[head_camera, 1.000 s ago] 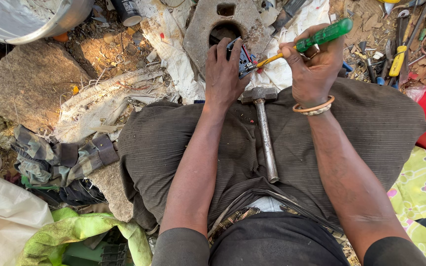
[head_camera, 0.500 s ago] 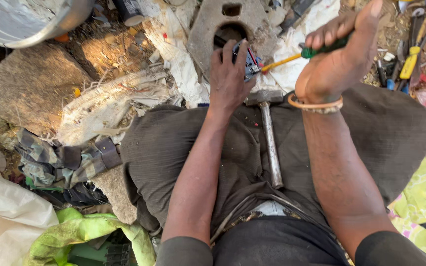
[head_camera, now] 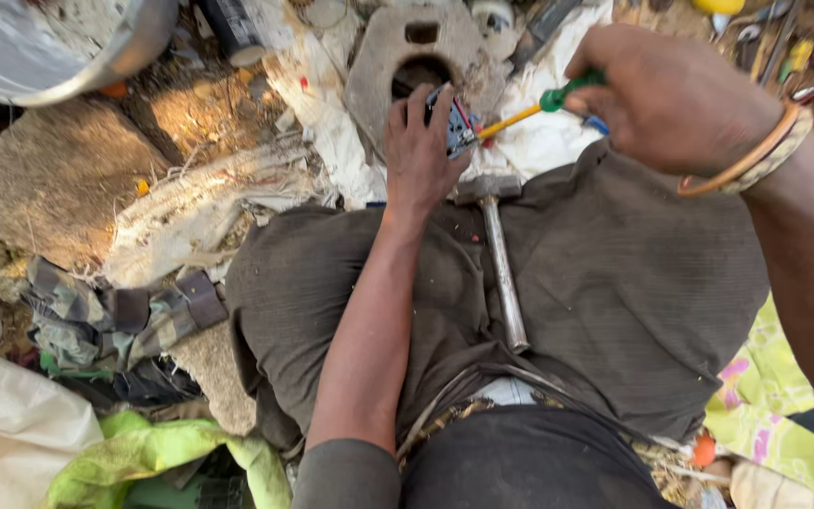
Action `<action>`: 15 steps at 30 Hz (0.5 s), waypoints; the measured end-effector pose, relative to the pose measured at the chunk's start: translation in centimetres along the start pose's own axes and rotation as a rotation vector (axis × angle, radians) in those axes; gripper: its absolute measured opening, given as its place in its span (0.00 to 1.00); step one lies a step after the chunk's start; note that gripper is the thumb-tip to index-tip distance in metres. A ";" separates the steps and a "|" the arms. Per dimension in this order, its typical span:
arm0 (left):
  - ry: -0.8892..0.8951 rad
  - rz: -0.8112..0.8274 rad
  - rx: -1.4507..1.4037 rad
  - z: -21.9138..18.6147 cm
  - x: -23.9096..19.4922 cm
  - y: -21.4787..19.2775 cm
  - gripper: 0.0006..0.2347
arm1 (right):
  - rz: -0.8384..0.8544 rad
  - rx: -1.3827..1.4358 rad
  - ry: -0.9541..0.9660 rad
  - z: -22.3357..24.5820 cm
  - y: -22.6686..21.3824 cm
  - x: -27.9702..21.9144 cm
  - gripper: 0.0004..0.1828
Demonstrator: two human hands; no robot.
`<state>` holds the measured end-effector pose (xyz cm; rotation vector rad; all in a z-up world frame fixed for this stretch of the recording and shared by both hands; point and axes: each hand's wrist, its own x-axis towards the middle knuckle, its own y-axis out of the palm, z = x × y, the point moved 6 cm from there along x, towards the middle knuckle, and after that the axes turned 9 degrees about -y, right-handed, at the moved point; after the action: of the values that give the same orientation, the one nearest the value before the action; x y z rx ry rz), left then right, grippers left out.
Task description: The person sits cross-legged and uses a screwdriver, hammer, and pliers to disassemble and manipulate a small black electronic component. They remove parts, strike the component with a hammer, and use pliers to adjust internal pieces.
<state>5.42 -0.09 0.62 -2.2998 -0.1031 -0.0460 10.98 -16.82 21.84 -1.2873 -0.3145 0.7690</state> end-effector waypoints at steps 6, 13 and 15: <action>-0.003 -0.021 0.010 0.0 0.1 0.0 0.38 | 0.140 -0.178 0.109 0.4 0.5 -0.1 0.20; 0.000 -0.005 0.014 0.0 0.4 0.1 0.39 | 0.014 -0.084 0.061 0.1 1.1 0.1 0.16; -0.003 0.000 0.031 0.0 0.4 0.3 0.39 | -0.001 -0.101 0.122 -0.9 1.7 -0.4 0.15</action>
<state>5.81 -0.25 0.37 -2.2688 -0.1044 -0.0410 10.66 -17.62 20.11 -1.4225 -0.2584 0.6770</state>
